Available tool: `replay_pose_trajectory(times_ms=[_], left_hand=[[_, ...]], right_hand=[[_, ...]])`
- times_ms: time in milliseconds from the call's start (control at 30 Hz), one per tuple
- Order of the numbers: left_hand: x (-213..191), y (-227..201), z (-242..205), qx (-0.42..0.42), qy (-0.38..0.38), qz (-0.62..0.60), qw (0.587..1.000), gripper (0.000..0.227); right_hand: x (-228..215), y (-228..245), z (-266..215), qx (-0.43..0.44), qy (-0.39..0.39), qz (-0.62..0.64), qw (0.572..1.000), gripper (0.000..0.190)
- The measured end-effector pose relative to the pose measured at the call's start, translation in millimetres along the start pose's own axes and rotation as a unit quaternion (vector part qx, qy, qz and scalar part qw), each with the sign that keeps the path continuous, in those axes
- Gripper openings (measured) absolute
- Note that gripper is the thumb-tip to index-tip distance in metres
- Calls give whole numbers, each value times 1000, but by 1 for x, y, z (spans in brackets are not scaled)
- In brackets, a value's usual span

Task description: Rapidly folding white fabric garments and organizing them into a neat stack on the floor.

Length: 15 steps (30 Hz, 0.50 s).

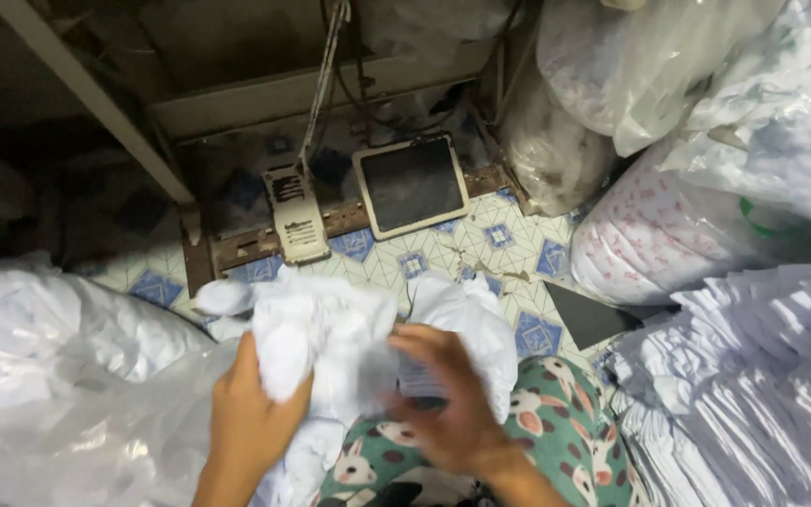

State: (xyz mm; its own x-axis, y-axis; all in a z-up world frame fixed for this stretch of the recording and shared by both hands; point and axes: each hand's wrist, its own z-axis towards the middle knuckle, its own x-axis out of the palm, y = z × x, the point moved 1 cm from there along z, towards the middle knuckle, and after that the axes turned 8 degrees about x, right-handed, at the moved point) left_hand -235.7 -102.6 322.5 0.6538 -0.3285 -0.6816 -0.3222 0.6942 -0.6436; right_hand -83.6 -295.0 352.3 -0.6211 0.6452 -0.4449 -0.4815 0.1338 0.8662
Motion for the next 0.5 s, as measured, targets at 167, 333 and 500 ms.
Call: replay_pose_trajectory(times_ms=[167,333,500], left_hand=[[-45,-10,-32,-56,308,110,943,73],[-56,-38,-23,172,294,-196,920,54],[-70,-79,9,270,268,-354,854,18]], right_hand=[[20,46,-11,-98,79,9,992,28],[3,61,-25,-43,237,12,971,15],[-52,72,-24,-86,117,14,989,22]])
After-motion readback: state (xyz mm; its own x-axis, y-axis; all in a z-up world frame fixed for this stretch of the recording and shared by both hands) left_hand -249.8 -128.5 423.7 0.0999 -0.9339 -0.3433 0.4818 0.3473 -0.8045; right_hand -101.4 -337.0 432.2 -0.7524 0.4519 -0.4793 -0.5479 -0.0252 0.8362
